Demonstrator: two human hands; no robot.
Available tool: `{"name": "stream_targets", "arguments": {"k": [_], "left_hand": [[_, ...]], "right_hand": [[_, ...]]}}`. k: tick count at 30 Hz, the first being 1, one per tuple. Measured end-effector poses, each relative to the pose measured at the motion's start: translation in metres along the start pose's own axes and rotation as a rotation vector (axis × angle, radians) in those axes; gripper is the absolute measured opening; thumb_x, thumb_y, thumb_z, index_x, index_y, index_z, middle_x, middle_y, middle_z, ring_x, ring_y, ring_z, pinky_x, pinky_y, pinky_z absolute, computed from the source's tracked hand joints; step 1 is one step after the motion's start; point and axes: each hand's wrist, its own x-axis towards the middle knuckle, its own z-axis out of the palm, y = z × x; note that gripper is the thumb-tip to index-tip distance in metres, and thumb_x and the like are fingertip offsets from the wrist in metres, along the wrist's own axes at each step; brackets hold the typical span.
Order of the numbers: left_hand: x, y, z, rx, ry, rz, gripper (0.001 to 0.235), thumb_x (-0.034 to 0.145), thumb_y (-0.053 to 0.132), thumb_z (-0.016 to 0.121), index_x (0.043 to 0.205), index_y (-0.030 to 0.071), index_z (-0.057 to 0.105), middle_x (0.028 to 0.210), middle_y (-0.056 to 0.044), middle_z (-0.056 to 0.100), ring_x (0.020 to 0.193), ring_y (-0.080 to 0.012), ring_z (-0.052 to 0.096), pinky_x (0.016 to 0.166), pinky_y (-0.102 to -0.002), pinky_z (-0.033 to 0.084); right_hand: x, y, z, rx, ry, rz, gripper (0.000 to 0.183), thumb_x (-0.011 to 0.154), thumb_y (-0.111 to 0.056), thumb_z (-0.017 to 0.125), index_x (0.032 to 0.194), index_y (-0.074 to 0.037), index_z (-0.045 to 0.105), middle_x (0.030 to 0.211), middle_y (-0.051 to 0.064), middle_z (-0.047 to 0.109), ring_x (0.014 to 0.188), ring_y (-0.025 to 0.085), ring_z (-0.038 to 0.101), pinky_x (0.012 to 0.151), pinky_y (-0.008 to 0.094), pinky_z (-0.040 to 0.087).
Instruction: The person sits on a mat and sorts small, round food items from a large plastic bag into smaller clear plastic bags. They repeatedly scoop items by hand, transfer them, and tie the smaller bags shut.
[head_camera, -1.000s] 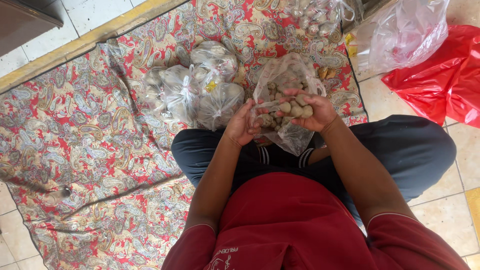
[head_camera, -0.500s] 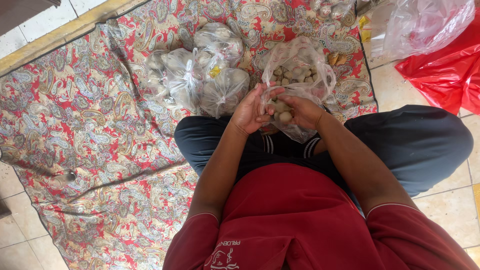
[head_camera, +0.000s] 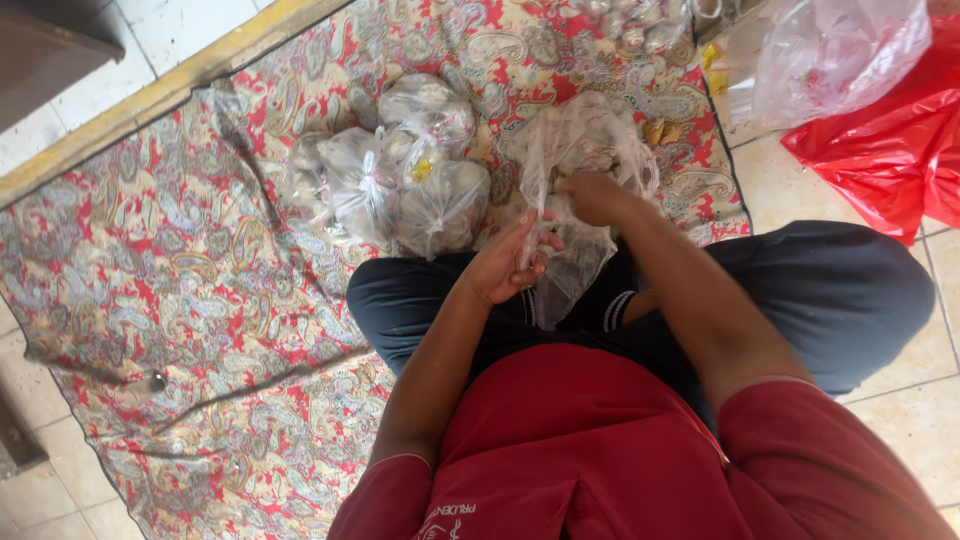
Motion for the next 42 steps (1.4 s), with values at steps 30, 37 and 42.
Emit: {"name": "stream_targets", "arguments": {"k": [30,37,42], "left_hand": [[0.009,-0.009,-0.004,0.078,0.129,-0.105,0.034,0.109,0.042,0.05,0.125,0.012,0.052,0.105,-0.012,0.065,0.064,-0.0108,0.062,0.039,-0.018,0.032],[0.007,-0.001,-0.004,0.042,0.116,-0.057,0.034,0.11,0.042,0.049,0.123,0.012,0.052,0.105,-0.011,0.065,0.065,-0.011,0.06,0.041,-0.018,0.032],[0.01,0.005,-0.001,0.003,0.116,-0.024,0.032,0.109,0.042,0.049,0.123,0.012,0.053,0.104,-0.01,0.065,0.064,-0.0116,0.059,0.04,-0.018,0.032]], "right_hand": [[0.047,0.066,0.105,0.938,0.429,0.201,0.047,0.089,-0.025,0.059,0.134,-0.012,0.06,0.136,0.015,0.062,0.126,0.031,0.057,0.108,0.041,0.045],[0.03,0.08,0.067,1.233,0.102,0.406,0.044,0.091,-0.024,0.064,0.134,-0.03,0.06,0.118,0.014,0.068,0.097,0.024,0.062,0.075,0.036,0.048],[0.0,0.065,0.023,1.977,-0.058,0.533,0.027,0.099,-0.035,0.057,0.12,-0.02,0.064,0.108,0.006,0.073,0.086,0.014,0.072,0.05,0.023,0.049]]}}
